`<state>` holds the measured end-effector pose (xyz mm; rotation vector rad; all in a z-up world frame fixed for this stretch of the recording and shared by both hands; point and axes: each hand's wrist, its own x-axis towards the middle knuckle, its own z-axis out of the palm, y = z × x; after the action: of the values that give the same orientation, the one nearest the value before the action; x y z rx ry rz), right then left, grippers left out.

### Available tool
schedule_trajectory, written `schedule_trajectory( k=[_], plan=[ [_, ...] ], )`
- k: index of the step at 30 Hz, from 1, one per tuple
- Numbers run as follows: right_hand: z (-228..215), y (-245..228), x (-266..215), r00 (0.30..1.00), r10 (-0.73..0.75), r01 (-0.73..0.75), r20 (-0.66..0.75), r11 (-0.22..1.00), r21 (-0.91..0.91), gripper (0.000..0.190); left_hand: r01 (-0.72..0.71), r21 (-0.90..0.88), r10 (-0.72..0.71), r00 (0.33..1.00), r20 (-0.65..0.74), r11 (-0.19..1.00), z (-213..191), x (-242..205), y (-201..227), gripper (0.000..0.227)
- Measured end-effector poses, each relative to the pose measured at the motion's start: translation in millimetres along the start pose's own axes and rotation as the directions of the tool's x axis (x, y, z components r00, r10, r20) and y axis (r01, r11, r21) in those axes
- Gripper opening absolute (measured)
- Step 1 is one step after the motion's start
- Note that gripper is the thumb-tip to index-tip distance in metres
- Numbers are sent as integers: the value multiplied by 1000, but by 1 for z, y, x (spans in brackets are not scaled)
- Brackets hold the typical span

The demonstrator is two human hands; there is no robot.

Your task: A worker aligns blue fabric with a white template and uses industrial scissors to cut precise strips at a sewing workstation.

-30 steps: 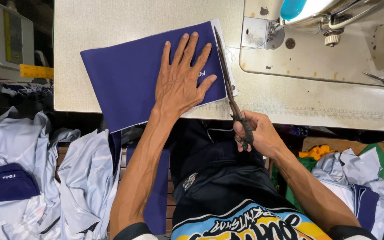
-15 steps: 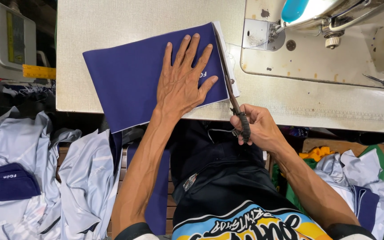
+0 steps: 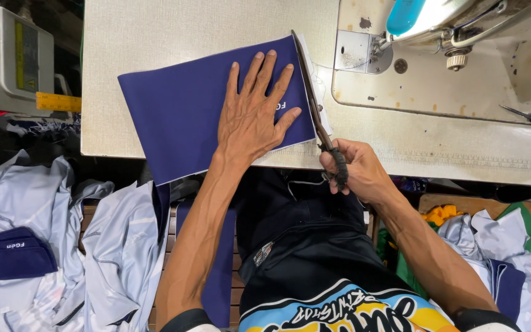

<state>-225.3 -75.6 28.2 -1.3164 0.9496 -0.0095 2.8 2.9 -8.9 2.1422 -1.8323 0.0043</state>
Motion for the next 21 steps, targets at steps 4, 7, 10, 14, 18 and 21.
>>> schedule_trajectory(
  k=[4, 7, 10, 14, 18, 21],
  plan=[
    [0, 20, -14, 999, -1, 8, -39, 983, 184, 29, -7, 1, 7, 1000, -11, 1000, -1, 0, 0, 67],
    [-1, 51, -45, 996, -39, 63, -84, 949, 310, 35, -22, -4, 22, 1000, -18, 1000, 0, 1, -2, 68],
    [-12, 117, -84, 978, -76, 161, -193, 865, 475, 51, -57, -19, 57, 998, -5, 998, 0, 5, -7, 69],
    [-11, 159, -132, 754, 114, 357, -647, 756, 548, 40, -128, -35, 129, 992, 11, 991, 3, 18, -19, 69],
    [-9, 191, -156, 566, 58, 469, -822, 797, 379, 41, -190, -72, 194, 979, 58, 979, 4, 35, -35, 69],
    [8, 186, -170, 523, -70, 458, -849, 864, 211, 47, -231, -65, 235, 970, 60, 971, 6, 45, -47, 70]
  ],
)
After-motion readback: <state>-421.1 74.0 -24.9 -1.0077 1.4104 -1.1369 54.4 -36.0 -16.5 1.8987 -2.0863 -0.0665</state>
